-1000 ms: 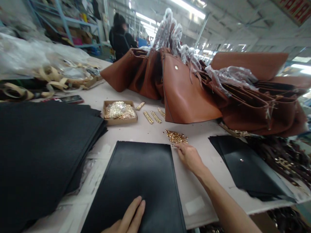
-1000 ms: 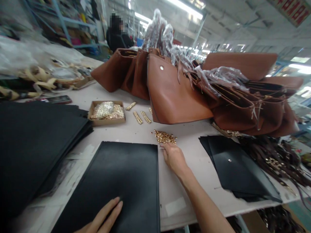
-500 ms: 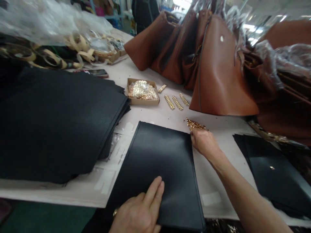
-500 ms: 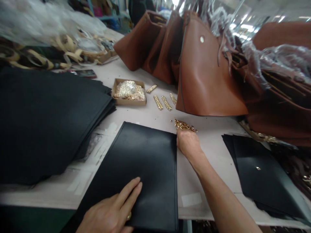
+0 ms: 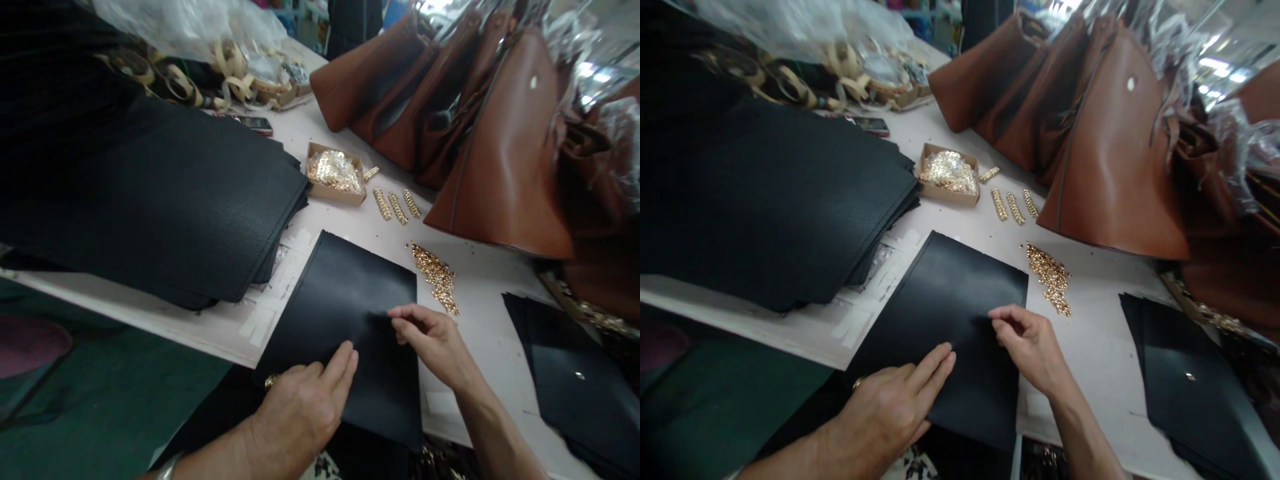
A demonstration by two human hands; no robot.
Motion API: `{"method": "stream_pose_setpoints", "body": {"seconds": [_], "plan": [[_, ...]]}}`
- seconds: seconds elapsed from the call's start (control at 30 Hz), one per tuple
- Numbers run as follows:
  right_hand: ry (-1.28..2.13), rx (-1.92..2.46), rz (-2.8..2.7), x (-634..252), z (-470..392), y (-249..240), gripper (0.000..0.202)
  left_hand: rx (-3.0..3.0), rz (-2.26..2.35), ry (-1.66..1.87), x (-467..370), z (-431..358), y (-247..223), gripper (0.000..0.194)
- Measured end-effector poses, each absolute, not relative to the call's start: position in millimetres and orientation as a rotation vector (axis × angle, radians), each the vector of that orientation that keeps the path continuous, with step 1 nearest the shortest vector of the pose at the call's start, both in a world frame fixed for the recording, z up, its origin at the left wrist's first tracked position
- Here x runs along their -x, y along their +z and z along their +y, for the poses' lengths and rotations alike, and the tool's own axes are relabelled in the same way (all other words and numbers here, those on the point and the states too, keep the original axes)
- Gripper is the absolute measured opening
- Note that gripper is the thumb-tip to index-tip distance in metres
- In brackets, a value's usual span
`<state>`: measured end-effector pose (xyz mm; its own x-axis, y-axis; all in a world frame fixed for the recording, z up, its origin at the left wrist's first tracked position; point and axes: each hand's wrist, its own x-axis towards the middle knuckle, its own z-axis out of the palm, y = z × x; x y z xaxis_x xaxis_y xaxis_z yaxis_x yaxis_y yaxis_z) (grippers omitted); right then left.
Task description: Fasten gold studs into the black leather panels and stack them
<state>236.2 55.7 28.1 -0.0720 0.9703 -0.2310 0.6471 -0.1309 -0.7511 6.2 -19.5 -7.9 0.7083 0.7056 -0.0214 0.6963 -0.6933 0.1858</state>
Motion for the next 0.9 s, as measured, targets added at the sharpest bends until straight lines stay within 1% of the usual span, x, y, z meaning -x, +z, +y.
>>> {"method": "stream_pose_setpoints", "body": {"seconds": [0.07, 0.13, 0.23, 0.37, 0.43, 0.63, 0.77, 0.9], "plan": [[1.329, 1.745, -1.578, -224, 42, 24, 0.028, -2.732, 1.135, 0.081, -6, -21, -7, 0.058], [1.434, 1.699, -1.533, -216, 33, 21, 0.027, -2.737, 1.139, 0.117, -5, -22, -8, 0.057], [1.348, 1.617, -1.721, -210, 28, 21, 0.019, -2.741, 1.142, 0.188, -3, -23, -10, 0.054], [1.175, 1.490, -1.966, -205, 25, 23, 0.017, -2.751, 1.179, 0.286, -2, -25, -14, 0.049], [1.183, 1.534, -1.926, -201, 22, 21, 0.017, -2.764, 1.192, 0.328, -2, -26, -16, 0.048], [1.370, 1.727, -1.619, -191, 21, 18, 0.018, -2.800, 1.185, 0.399, 0, -27, -17, 0.047], [1.399, 1.816, -1.750, -188, 27, 23, 0.017, -2.798, 1.147, 0.431, 3, -26, -15, 0.043], [1.270, 1.857, -1.998, -186, 34, 29, 0.015, -2.788, 1.141, 0.486, 3, -25, -16, 0.041]]}}
